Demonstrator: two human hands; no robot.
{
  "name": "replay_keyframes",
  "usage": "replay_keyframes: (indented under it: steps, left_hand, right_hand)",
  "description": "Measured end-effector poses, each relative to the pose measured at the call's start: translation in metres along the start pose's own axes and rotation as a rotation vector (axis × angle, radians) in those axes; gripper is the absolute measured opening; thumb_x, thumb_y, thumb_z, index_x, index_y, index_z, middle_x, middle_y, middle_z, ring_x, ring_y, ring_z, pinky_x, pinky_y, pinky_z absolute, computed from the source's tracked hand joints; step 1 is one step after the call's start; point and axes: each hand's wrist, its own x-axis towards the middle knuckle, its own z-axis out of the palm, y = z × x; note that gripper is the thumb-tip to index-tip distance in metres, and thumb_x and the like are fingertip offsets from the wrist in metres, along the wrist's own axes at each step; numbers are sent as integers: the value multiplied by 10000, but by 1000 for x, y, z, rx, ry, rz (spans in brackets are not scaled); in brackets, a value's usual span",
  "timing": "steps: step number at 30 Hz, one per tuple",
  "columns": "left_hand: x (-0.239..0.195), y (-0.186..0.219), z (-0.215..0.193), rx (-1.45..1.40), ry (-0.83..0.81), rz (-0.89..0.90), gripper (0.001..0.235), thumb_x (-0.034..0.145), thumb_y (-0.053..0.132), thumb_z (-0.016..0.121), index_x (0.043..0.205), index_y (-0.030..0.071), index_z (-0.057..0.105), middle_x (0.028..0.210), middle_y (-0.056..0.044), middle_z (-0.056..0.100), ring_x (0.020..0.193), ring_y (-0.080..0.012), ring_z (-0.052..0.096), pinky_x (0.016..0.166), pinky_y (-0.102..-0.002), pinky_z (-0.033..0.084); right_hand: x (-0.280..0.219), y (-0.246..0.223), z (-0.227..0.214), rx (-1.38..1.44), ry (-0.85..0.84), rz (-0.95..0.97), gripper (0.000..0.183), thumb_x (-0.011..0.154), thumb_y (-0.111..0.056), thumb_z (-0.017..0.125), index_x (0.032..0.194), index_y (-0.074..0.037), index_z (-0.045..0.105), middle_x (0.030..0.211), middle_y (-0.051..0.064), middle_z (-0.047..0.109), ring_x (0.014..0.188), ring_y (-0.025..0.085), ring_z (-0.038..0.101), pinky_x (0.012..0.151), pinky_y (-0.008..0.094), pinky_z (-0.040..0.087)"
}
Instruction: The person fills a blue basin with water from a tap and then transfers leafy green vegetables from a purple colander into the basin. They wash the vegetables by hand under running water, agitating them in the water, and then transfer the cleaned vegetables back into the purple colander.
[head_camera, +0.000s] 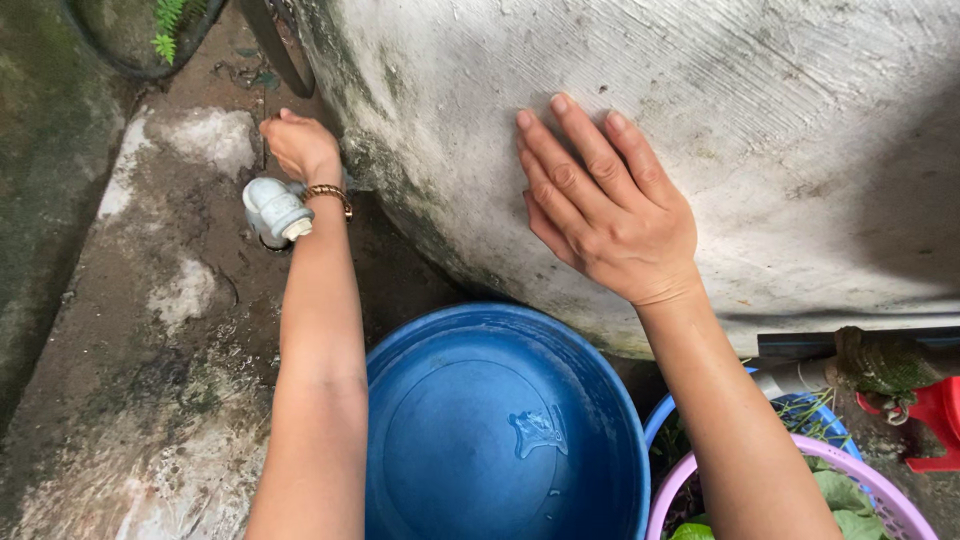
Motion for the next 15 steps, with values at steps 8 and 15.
replay_keyframes:
  steps: [8,15]
  left_hand:
    - [-15,0,-25,-184,63,196,278,1024,115,449,1223,-80,444,1052,-318,673,962,-462,689,837,-551,503]
    - [2,-44,10,-140,246,465,573,1039,196,624,1408,-147,351,1274,-360,553,1168,-487,575,995,-517,461]
  right_hand:
    - [2,1,-2,8,5,6,358,1109,-354,662,1408,-168,726,1586,-37,574,1508,175,464,1284,369,306]
    - [1,0,0,2,26,11,366,1125,-367,645,1426,-172,720,1589,-39,570,1512,171,457,1299,367,294]
